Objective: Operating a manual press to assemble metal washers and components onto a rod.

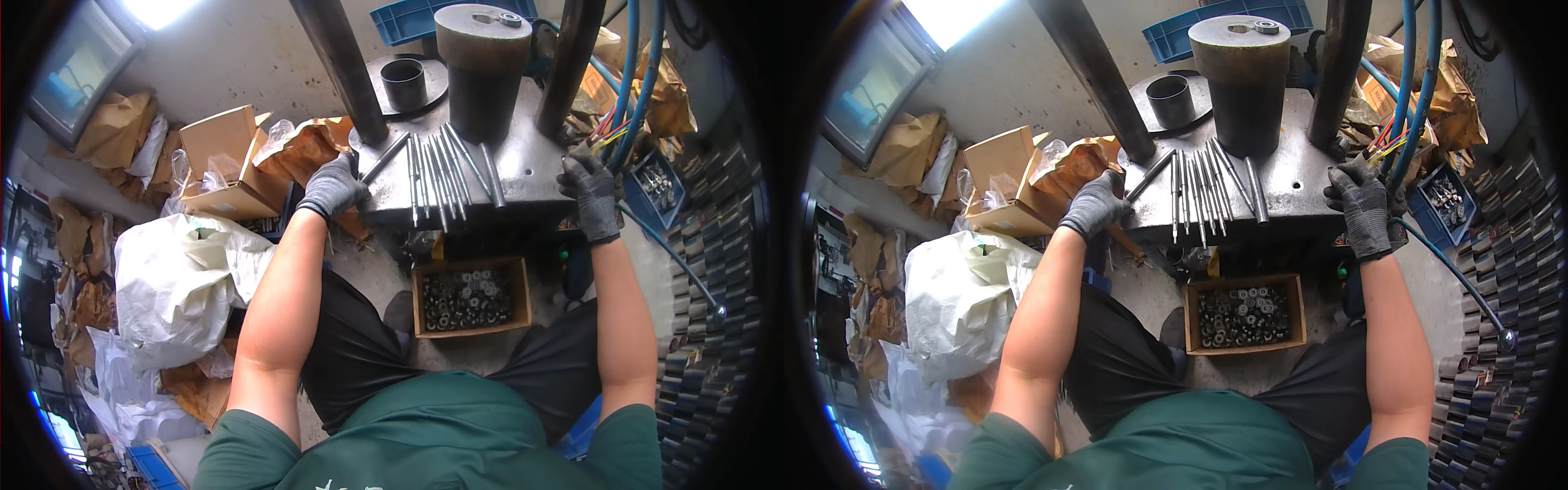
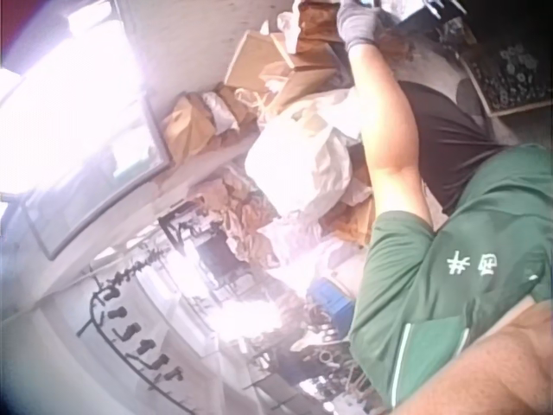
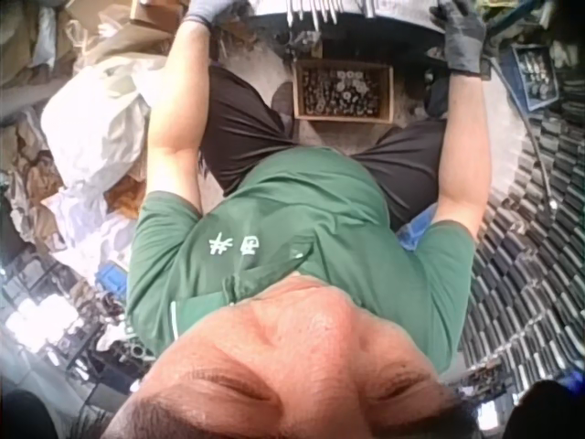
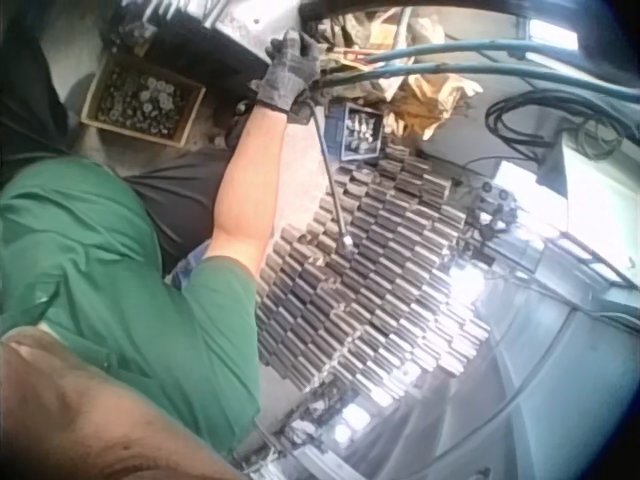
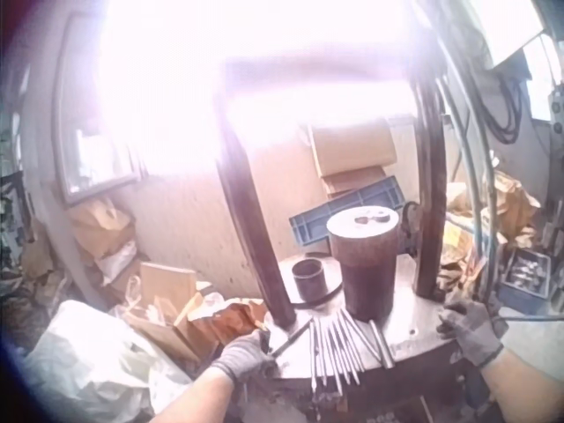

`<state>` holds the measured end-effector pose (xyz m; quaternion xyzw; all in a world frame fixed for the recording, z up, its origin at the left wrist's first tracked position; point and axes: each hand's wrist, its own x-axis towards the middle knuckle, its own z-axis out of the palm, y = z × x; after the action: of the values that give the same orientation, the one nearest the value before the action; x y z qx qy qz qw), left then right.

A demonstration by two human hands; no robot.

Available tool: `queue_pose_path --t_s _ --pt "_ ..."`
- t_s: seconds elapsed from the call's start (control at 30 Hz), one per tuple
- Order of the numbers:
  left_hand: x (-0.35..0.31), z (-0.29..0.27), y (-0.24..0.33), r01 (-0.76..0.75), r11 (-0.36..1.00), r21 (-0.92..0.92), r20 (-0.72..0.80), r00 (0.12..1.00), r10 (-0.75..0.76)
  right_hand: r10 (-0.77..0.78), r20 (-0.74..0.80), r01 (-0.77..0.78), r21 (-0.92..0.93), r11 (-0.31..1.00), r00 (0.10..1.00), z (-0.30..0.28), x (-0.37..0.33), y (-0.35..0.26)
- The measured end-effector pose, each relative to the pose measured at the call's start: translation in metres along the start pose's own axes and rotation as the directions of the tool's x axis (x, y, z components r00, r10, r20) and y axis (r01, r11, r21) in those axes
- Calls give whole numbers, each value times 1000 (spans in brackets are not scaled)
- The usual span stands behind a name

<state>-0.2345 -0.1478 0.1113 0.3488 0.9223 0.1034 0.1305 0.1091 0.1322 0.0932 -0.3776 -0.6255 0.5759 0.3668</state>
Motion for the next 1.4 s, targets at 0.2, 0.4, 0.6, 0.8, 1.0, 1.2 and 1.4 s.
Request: queue_pose_path --t_s 0.2,0.4,0.6,0.8,1.0,1.2,1.4 --pt "10 -8 -12 -251 741 -623 -459 885 -85 15 19 -17 136 991 1000 -10 -3 -3" --pt "5 -7 10 -602 273 -750 -621 784 23 19 31 -25 223 975 999 -11 -6 2" --pt "29 15 22 -347 450 -823 -377 926 23 133 139 -185 489 853 981 -14 3 8" --pt "42 34 34 -164 724 -670 -182 982 55 147 317 -306 544 781 937 -10 -2 8" --pt "-7 17 88 -281 637 -718 -79 942 326 69 245 -190 515 836 967 2 -17 -5" --pt "-67 30 143 -163 565 -809 200 827 525 87 173 -160 473 866 981 19 -29 -14" --pt "-75 51 160 -528 651 -546 186 682 708 13 195 -112 505 856 981 24 -39 -15"
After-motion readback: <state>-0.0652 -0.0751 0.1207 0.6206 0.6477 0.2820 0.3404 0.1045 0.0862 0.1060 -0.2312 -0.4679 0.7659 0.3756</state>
